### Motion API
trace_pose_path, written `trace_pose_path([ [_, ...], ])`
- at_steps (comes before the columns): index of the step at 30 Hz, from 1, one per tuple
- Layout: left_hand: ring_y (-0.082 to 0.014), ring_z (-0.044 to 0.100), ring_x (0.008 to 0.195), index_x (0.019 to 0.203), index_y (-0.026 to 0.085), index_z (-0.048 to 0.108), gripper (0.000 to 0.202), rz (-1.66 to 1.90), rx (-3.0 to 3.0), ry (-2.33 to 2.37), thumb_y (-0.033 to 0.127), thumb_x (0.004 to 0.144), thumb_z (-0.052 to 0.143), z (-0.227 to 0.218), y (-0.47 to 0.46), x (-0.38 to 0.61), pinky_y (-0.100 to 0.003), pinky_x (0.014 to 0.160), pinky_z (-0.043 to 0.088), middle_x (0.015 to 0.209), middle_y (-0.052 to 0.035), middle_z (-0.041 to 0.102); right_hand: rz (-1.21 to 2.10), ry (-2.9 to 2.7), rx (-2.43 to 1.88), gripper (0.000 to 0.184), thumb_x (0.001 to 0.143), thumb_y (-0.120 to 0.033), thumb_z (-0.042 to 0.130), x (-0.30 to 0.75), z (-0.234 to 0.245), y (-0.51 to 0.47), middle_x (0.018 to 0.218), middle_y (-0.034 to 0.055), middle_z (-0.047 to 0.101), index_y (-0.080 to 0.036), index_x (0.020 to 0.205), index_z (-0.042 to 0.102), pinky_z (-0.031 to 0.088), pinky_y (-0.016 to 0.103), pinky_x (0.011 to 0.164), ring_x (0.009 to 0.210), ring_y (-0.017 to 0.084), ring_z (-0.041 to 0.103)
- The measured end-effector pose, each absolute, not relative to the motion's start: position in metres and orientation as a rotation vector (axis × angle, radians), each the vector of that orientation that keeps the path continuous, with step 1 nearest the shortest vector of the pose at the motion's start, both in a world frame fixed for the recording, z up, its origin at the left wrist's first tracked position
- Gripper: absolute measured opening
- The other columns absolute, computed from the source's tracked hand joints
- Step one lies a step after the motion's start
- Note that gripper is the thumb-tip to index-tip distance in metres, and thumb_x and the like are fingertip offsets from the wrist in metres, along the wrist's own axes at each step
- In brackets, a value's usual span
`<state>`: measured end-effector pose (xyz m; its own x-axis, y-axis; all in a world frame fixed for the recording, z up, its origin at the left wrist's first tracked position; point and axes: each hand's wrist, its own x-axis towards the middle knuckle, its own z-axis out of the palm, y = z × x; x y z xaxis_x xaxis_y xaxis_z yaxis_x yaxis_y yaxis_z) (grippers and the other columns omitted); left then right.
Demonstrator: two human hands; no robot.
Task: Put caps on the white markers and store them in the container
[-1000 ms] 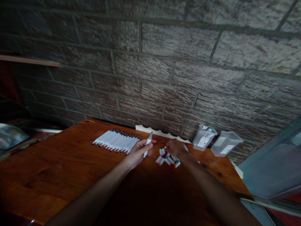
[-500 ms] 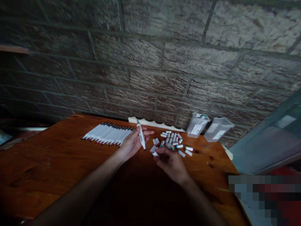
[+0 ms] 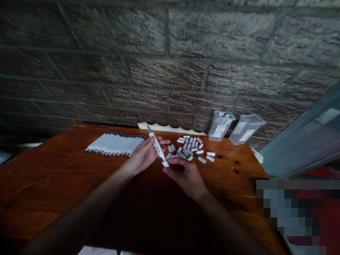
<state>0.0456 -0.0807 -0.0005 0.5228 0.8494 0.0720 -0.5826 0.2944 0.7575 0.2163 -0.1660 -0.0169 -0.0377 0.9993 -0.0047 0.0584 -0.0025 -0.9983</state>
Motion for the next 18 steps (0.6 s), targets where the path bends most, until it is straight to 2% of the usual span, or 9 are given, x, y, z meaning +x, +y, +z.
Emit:
trace_pose_path([
  [2,-0.0167,0.07,0.088,0.109,0.012,0.068,0.034,0.955,0.879,0.372,0.037,0.088,0.077,-0.004,-0.081,0.046,-0.024,0.076,0.052,0.109,-0.0116,0.074,1.283,-1.22,-1.251,0.033,0.072,-0.039,0.082,0.217,-0.014,-0.167,0.093,0.0017,0.075,-0.021,0.099,0.075,0.055,0.024,0.063,0.073,0.012,0.065],
  [4,-0.0176,0.071,0.09,0.114,0.011,0.068,0.038,0.931,0.952,0.373,0.037,0.087,0.078,-0.007,-0.081,0.045,-0.023,0.074,0.052,0.106,-0.0114,0.074,1.338,-1.149,-1.252,0.035,0.069,-0.038,0.085,0.217,-0.011,-0.167,0.092,0.0015,0.075,-0.02,0.097,0.076,0.054,0.023,0.065,0.073,0.011,0.064],
  [8,-0.0197,0.072,0.095,0.124,0.012,0.063,0.046,0.934,1.079,0.392,0.039,0.089,0.076,-0.011,-0.079,0.043,-0.026,0.082,0.054,0.103,-0.011,0.074,1.432,-1.018,-1.247,0.041,0.064,-0.04,0.09,0.219,-0.006,-0.168,0.088,0.0009,0.074,-0.018,0.096,0.077,0.052,0.022,0.063,0.071,0.009,0.062],
  [13,-0.0196,0.072,0.095,0.109,0.01,0.065,0.041,0.892,1.211,0.46,0.046,0.09,0.074,-0.007,-0.081,0.039,-0.027,0.086,0.055,0.106,-0.0132,0.074,1.598,-0.878,-1.221,0.049,0.063,-0.045,0.091,0.221,-0.011,-0.171,0.081,-0.0002,0.071,-0.019,0.102,0.077,0.052,0.021,0.063,0.069,0.008,0.063],
  [18,-0.0187,0.072,0.097,0.112,0.009,0.064,0.043,0.849,1.304,0.506,0.046,0.091,0.072,0.0,-0.085,0.036,-0.027,0.088,0.055,0.112,-0.0148,0.074,1.621,-0.827,-1.287,0.053,0.059,-0.044,0.094,0.223,-0.019,-0.166,0.083,0.0009,0.072,-0.017,0.102,0.079,0.052,0.02,0.065,0.07,0.008,0.062],
])
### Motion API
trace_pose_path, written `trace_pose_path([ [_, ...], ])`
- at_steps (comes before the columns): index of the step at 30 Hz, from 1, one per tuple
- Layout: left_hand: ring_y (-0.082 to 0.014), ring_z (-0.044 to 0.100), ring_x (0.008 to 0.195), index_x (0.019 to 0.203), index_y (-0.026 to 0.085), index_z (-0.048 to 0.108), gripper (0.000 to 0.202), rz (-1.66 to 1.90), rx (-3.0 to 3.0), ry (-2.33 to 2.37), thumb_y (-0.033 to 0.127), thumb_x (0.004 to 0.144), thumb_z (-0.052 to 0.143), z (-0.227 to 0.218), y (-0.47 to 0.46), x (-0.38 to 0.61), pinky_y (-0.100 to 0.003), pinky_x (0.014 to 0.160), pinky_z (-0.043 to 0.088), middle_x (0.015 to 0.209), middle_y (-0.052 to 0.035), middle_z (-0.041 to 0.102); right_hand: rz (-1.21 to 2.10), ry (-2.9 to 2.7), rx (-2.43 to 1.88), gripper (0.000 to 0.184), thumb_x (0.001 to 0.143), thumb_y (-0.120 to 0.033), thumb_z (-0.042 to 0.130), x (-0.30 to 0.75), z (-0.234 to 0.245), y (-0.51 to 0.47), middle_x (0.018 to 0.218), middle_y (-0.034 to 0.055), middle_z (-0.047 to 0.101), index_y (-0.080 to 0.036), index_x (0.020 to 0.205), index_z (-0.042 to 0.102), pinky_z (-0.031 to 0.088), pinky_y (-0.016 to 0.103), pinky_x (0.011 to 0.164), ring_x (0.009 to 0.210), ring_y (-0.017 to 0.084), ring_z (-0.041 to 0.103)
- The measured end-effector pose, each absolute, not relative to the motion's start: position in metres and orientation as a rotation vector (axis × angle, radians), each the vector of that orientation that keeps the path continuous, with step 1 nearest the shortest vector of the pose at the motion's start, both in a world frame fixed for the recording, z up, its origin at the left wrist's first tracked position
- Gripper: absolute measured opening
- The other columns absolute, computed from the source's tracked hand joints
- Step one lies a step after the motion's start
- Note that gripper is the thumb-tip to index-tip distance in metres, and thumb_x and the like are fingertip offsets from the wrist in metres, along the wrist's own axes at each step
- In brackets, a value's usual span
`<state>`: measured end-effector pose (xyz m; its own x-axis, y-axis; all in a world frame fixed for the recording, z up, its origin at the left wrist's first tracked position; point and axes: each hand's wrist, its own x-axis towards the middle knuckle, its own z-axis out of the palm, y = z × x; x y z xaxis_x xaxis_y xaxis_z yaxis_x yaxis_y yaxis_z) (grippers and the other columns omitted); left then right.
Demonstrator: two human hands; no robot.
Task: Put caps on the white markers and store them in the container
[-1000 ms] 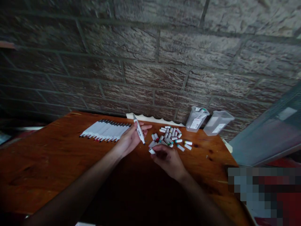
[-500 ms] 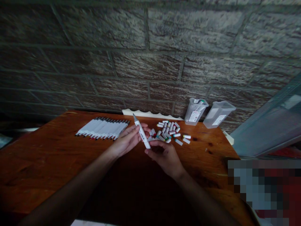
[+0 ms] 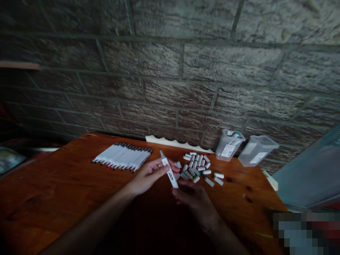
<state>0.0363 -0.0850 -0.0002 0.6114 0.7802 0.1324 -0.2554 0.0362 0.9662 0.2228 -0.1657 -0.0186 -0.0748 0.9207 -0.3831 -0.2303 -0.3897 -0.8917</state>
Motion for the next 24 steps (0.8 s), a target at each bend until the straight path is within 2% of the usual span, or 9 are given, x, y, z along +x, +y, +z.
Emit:
trace_pose_path([
  [5,-0.0193,0.072,0.103,0.114,0.01,0.065,0.04,0.83,1.305,0.455,0.044,0.094,0.069,0.0,-0.088,0.035,-0.028,0.092,0.055,0.117,-0.0154,0.073,1.565,-0.873,-1.315,0.052,0.055,-0.046,0.095,0.227,-0.024,-0.162,0.091,0.0027,0.075,-0.02,0.098,0.081,0.054,0.023,0.068,0.073,0.01,0.063],
  [10,-0.0191,0.069,0.109,0.126,0.012,0.066,0.047,0.818,1.282,0.44,0.046,0.093,0.07,0.001,-0.09,0.034,-0.025,0.092,0.054,0.125,-0.0154,0.069,1.475,-0.891,-1.332,0.048,0.057,-0.046,0.094,0.231,-0.029,-0.161,0.099,0.0026,0.077,-0.024,0.097,0.082,0.056,0.024,0.074,0.08,0.012,0.065],
  [15,-0.0164,0.069,0.101,0.135,0.016,0.063,0.051,0.873,1.208,0.425,0.041,0.092,0.073,-0.003,-0.089,0.034,-0.025,0.089,0.054,0.118,-0.0129,0.072,1.403,-0.954,-1.316,0.042,0.063,-0.049,0.09,0.236,-0.027,-0.161,0.09,0.0018,0.076,-0.027,0.097,0.082,0.058,0.026,0.077,0.082,0.015,0.067],
  [19,-0.0179,0.07,0.097,0.124,0.015,0.066,0.043,0.892,1.114,0.362,0.039,0.09,0.076,-0.008,-0.088,0.037,-0.028,0.087,0.055,0.115,-0.0139,0.073,1.321,-1.023,-1.384,0.042,0.061,-0.05,0.09,0.244,-0.029,-0.161,0.09,0.0029,0.078,-0.027,0.095,0.082,0.059,0.03,0.084,0.086,0.018,0.071],
  [24,-0.0193,0.071,0.103,0.115,0.014,0.07,0.035,0.883,1.112,0.345,0.034,0.088,0.078,-0.007,-0.089,0.037,-0.026,0.089,0.053,0.112,-0.0134,0.074,1.096,-1.122,-1.454,0.045,0.061,-0.054,0.088,0.24,-0.028,-0.163,0.107,0.0076,0.079,-0.024,0.094,0.082,0.057,0.038,0.1,0.103,0.026,0.073],
])
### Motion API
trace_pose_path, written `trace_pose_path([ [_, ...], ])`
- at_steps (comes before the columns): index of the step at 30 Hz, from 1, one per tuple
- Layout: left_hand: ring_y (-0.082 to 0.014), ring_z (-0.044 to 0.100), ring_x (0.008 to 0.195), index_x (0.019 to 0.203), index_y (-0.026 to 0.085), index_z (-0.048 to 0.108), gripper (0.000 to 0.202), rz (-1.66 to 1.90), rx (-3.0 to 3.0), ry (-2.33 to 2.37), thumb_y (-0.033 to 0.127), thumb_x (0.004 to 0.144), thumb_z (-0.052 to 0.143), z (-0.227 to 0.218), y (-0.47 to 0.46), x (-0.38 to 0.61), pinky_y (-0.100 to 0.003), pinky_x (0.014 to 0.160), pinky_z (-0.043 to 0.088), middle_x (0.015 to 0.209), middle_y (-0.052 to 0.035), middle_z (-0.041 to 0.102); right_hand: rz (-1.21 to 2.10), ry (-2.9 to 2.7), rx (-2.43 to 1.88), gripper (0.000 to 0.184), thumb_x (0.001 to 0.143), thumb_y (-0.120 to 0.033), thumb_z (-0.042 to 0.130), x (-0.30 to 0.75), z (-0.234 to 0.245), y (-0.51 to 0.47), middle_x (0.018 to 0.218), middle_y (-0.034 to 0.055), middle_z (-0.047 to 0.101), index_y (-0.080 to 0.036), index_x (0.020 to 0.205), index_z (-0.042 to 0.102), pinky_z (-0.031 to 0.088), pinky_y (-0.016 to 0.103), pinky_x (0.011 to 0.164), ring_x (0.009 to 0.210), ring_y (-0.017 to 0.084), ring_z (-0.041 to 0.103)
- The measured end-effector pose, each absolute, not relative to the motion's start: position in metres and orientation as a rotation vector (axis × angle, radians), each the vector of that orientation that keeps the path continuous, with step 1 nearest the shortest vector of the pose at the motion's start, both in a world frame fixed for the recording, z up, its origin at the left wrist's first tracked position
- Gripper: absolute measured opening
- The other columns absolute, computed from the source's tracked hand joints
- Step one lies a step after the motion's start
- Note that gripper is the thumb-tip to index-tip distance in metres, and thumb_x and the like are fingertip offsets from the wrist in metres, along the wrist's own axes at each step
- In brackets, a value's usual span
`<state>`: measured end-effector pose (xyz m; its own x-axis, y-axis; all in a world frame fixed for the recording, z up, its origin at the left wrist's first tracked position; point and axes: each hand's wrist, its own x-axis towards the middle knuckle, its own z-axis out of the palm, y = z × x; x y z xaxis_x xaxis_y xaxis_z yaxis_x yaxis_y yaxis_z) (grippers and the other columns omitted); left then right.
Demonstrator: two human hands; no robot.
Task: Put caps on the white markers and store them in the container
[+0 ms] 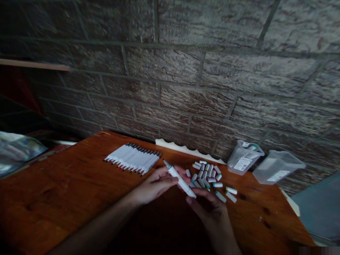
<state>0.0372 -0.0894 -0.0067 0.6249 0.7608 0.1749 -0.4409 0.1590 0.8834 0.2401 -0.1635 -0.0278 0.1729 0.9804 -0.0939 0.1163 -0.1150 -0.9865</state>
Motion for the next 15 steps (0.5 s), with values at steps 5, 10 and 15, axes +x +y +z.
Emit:
trace_pose_path([
  [5,-0.021,0.07,0.109,0.116,0.014,0.071,0.036,0.839,1.116,0.343,0.034,0.087,0.078,-0.003,-0.092,0.034,-0.028,0.095,0.051,0.115,-0.0137,0.074,1.007,-1.125,-1.458,0.044,0.062,-0.055,0.087,0.233,-0.031,-0.165,0.106,0.0088,0.079,-0.023,0.092,0.082,0.06,0.038,0.095,0.101,0.027,0.075],
  [10,-0.0233,0.069,0.115,0.119,0.013,0.07,0.038,0.816,1.165,0.341,0.034,0.088,0.077,0.001,-0.094,0.032,-0.031,0.102,0.049,0.117,-0.0148,0.074,0.973,-1.108,-1.476,0.045,0.063,-0.054,0.087,0.231,-0.032,-0.169,0.106,0.0086,0.079,-0.022,0.094,0.079,0.06,0.038,0.096,0.1,0.026,0.074],
  [15,-0.0234,0.07,0.115,0.117,0.013,0.07,0.035,0.803,1.177,0.348,0.033,0.089,0.075,0.007,-0.097,0.031,-0.033,0.105,0.049,0.116,-0.0148,0.074,0.962,-1.085,-1.493,0.048,0.062,-0.057,0.087,0.23,-0.03,-0.171,0.102,0.0105,0.078,-0.02,0.09,0.074,0.061,0.039,0.091,0.097,0.028,0.075],
])
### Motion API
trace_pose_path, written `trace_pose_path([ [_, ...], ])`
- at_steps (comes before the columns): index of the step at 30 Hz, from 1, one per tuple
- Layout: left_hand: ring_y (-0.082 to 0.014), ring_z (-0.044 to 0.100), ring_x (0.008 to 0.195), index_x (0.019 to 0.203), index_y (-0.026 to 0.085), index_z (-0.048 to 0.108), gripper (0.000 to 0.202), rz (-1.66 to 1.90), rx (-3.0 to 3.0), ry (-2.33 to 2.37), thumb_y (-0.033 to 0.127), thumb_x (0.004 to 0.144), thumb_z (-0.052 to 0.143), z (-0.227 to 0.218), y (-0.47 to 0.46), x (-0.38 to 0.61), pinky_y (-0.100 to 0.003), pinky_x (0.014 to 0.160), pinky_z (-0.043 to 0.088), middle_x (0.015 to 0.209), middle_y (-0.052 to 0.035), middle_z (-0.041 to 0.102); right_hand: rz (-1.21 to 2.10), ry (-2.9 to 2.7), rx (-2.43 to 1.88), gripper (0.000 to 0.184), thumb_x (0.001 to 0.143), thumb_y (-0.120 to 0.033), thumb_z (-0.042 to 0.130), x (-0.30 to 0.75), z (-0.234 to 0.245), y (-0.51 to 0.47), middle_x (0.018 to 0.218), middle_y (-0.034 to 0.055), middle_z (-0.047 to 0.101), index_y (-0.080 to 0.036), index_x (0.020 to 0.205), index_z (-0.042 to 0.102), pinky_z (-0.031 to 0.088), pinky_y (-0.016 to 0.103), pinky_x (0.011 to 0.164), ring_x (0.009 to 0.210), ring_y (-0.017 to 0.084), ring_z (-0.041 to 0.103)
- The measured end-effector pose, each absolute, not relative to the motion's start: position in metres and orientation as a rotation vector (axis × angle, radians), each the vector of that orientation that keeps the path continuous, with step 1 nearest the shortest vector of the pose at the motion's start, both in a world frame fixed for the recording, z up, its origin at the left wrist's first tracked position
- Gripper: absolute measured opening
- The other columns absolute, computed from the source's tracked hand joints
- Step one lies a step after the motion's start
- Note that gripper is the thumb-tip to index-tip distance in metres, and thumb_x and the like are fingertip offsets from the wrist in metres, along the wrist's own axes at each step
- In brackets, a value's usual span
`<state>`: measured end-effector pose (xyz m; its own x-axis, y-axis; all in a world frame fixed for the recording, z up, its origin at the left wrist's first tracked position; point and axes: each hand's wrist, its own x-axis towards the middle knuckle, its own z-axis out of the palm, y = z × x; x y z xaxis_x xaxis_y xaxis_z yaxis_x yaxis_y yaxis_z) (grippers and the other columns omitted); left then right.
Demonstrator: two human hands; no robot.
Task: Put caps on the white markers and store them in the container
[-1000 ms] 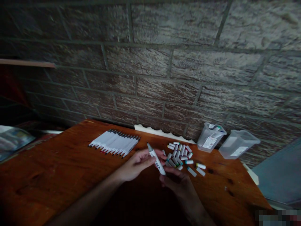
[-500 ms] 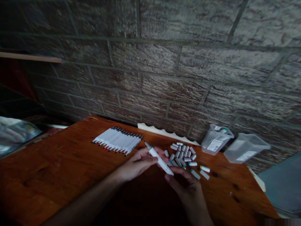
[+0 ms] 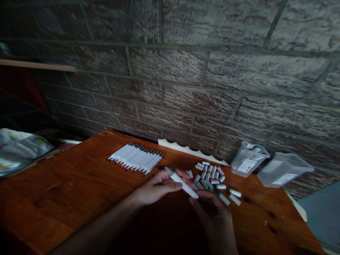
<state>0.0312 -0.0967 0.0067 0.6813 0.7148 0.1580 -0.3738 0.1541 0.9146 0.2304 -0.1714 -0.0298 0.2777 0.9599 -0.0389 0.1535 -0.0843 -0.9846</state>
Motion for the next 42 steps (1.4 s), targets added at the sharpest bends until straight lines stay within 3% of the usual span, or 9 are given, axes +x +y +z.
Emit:
trace_pose_path([
  [7,-0.0228,0.068,0.118,0.124,0.013,0.067,0.038,0.772,1.236,0.334,0.035,0.093,0.071,0.003,-0.097,0.035,-0.036,0.111,0.048,0.12,-0.0142,0.073,1.031,-1.053,-1.446,0.049,0.063,-0.056,0.087,0.224,-0.026,-0.173,0.104,0.0121,0.078,-0.02,0.089,0.068,0.06,0.042,0.095,0.098,0.028,0.075],
  [12,-0.0235,0.069,0.116,0.133,0.014,0.059,0.047,0.754,1.265,0.412,0.043,0.096,0.066,-0.009,-0.094,0.04,-0.036,0.105,0.052,0.124,-0.0161,0.07,1.063,-1.218,-1.405,0.043,0.076,-0.052,0.08,0.216,-0.027,-0.176,0.113,0.0111,0.077,-0.02,0.102,0.068,0.059,0.038,0.098,0.105,0.025,0.074],
  [15,-0.0257,0.069,0.114,0.136,0.015,0.054,0.054,0.819,1.193,0.513,0.046,0.094,0.068,-0.014,-0.087,0.038,-0.038,0.099,0.055,0.125,-0.0182,0.069,0.903,-1.354,-1.464,0.041,0.084,-0.05,0.073,0.229,-0.02,-0.164,0.113,0.0111,0.077,-0.019,0.109,0.069,0.059,0.034,0.091,0.1,0.023,0.074],
  [18,-0.0247,0.071,0.108,0.144,0.017,0.046,0.063,0.901,1.158,0.6,0.048,0.093,0.068,-0.017,-0.076,0.035,-0.038,0.097,0.057,0.127,-0.0181,0.067,0.66,-1.45,-1.586,0.038,0.091,-0.047,0.062,0.255,-0.001,-0.136,0.098,0.0108,0.078,-0.016,0.111,0.073,0.057,0.029,0.072,0.078,0.02,0.073],
  [21,-0.0202,0.072,0.1,0.15,0.02,0.037,0.074,0.966,1.193,0.664,0.052,0.091,0.068,-0.018,-0.068,0.034,-0.036,0.095,0.057,0.124,-0.0148,0.068,0.42,-1.664,-1.837,0.031,0.096,-0.029,0.054,0.275,0.019,-0.097,0.098,0.0094,0.079,-0.017,0.112,0.076,0.054,0.027,0.077,0.082,0.019,0.074],
  [24,-0.0172,0.071,0.091,0.15,0.02,0.033,0.078,0.987,1.312,0.73,0.058,0.09,0.064,-0.018,-0.066,0.034,-0.032,0.088,0.057,0.117,-0.0117,0.07,0.308,-1.968,-1.997,0.037,0.1,-0.025,0.047,0.278,0.028,-0.06,0.114,0.0095,0.078,-0.02,0.123,0.075,0.052,0.026,0.09,0.1,0.02,0.074],
  [31,-0.0115,0.057,0.071,0.137,0.016,0.046,0.058,0.979,1.59,0.823,0.057,0.097,0.051,-0.021,-0.064,0.033,-0.024,0.075,0.049,0.1,-0.0057,0.069,0.347,-2.278,-1.986,0.025,0.091,-0.023,0.063,0.26,0.014,-0.02,0.115,0.0089,0.077,-0.02,0.108,0.08,0.05,0.023,0.094,0.112,0.021,0.072],
  [35,-0.0127,0.054,0.076,0.118,0.015,0.057,0.043,0.953,1.779,0.9,0.052,0.102,0.043,-0.026,-0.061,0.031,-0.023,0.075,0.044,0.09,-0.0036,0.063,0.347,-2.349,-1.999,0.023,0.088,-0.024,0.067,0.259,0.007,-0.011,0.114,0.0095,0.077,-0.019,0.107,0.08,0.05,0.023,0.09,0.109,0.022,0.072],
  [42,-0.0145,0.054,0.076,0.108,0.015,0.064,0.047,0.924,1.88,0.986,0.054,0.103,0.038,-0.026,-0.062,0.03,-0.023,0.074,0.043,0.08,-0.0026,0.059,0.375,-2.328,-2.047,0.028,0.081,-0.024,0.075,0.256,0.003,-0.007,0.11,0.0087,0.078,-0.018,0.108,0.079,0.051,0.022,0.084,0.099,0.019,0.073],
])
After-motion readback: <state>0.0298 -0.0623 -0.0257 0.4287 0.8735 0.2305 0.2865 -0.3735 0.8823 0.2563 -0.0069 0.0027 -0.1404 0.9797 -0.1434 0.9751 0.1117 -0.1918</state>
